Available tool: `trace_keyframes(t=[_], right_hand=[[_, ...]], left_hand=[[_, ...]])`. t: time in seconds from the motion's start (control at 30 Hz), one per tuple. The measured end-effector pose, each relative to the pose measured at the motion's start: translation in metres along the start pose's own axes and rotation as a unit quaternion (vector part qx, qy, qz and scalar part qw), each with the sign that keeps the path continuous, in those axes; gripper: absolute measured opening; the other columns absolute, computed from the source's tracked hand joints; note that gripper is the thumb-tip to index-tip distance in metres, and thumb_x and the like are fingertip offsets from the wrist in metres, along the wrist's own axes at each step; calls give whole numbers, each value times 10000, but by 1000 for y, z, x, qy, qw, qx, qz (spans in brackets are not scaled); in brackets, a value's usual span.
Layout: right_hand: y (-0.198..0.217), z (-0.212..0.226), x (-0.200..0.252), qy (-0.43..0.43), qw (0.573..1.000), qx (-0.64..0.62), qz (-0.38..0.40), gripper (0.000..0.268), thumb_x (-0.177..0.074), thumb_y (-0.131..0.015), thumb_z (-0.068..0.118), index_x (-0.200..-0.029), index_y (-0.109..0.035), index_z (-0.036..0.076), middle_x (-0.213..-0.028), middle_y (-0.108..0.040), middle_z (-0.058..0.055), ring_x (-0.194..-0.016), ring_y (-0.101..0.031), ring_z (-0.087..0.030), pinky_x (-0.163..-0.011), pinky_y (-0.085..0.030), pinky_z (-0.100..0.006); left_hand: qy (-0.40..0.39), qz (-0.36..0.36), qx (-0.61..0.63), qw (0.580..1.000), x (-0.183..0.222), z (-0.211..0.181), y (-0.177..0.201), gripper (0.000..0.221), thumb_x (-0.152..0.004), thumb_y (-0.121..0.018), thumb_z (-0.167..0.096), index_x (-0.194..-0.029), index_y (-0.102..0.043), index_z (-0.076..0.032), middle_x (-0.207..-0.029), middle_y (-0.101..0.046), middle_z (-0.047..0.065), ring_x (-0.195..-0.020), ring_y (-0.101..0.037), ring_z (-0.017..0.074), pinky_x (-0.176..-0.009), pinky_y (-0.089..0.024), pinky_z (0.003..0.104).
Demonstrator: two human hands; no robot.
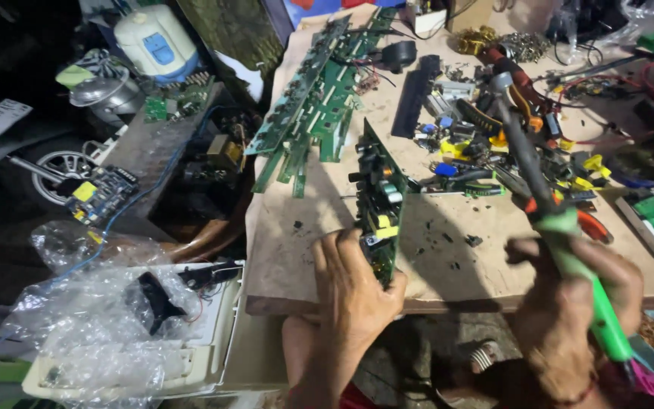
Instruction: Soldering electronic components onto circuit boards at a repair bench.
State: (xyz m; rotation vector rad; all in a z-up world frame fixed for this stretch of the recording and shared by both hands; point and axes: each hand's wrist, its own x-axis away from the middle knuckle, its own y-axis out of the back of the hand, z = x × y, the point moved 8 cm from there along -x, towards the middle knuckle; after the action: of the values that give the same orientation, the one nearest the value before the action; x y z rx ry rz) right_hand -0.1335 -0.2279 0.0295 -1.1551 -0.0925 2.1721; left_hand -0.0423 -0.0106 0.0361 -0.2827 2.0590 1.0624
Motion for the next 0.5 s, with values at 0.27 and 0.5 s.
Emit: trace_keyframes(t=[0.27, 0.5], right_hand=[[178, -111, 137, -310, 927, 78, 194, 534, -640, -777, -29, -1171, -744, -62, -1630, -529, -280, -1310, -665, -298, -870, -607, -320], [139, -221, 227, -656, 666, -330, 133, 573, -881, -661, 81, -1412, -519, -84, -900, -655, -167, -553, -519, -169, -521, -523, -362]], left_hand=[[-58, 46, 185, 980, -21, 21, 12, 577, -700, -725, -91, -1198, -471, 49, -1059, -525, 165, -1017, -559, 342, -921, -508, 417], [87, 200, 484, 847, -6, 60, -34, 663, -779, -650, -159, -1400, -442, -55, -1229, -593, 134, -1152, -587, 299, -1038, -471, 444]])
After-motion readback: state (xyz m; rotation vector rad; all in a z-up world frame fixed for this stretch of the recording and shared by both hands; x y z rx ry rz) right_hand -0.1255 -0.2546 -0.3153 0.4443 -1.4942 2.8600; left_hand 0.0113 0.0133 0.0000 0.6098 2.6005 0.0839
